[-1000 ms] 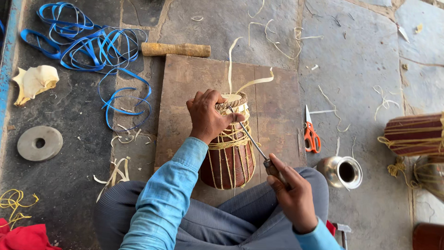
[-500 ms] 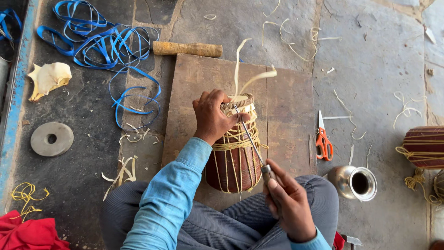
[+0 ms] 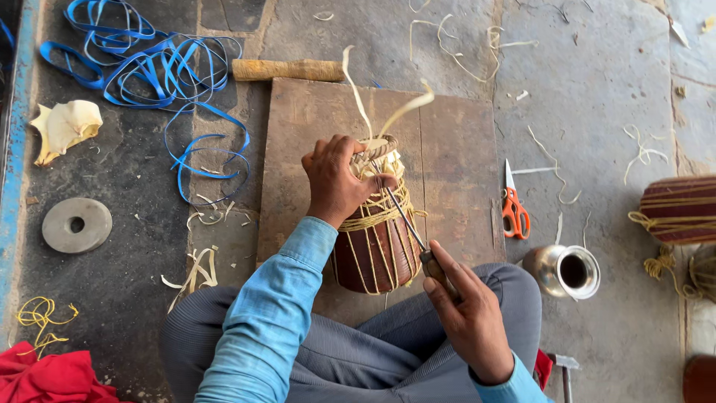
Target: The person sits on the floor and uses a metal awl and a wooden mallet to weave a light-colored strip around the rim of a small drum. They repeatedly punch holes, pull the strip through, and tap it down to secure the weave.
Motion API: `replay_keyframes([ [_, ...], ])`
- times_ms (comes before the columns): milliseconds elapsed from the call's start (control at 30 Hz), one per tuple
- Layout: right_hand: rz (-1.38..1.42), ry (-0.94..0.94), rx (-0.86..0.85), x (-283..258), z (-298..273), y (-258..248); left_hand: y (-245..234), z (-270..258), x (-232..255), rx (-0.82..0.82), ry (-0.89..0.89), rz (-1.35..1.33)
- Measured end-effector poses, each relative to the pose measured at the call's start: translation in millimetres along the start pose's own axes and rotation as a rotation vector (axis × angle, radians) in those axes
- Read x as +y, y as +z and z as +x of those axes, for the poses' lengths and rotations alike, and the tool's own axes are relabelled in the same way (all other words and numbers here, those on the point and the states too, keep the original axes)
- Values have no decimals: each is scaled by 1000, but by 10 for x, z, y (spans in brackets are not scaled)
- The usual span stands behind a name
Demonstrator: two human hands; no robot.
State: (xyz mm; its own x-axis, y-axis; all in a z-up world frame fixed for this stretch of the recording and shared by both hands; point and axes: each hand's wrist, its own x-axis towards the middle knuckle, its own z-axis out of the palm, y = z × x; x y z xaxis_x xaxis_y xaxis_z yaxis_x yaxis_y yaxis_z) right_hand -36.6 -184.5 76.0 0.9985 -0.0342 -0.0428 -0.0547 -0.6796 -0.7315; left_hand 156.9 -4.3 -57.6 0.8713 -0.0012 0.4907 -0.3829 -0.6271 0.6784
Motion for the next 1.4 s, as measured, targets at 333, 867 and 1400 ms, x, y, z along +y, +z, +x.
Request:
replay_keyframes([
  [333, -112, 24, -27, -249, 46, -90, -39, 1, 49, 11, -2, -36],
  [867, -49, -43, 115, 116, 205, 124, 118, -23, -196, 47, -78, 7],
  [1400, -31, -345, 143, 1367, 777, 693, 30, 103, -565, -19, -145, -119],
])
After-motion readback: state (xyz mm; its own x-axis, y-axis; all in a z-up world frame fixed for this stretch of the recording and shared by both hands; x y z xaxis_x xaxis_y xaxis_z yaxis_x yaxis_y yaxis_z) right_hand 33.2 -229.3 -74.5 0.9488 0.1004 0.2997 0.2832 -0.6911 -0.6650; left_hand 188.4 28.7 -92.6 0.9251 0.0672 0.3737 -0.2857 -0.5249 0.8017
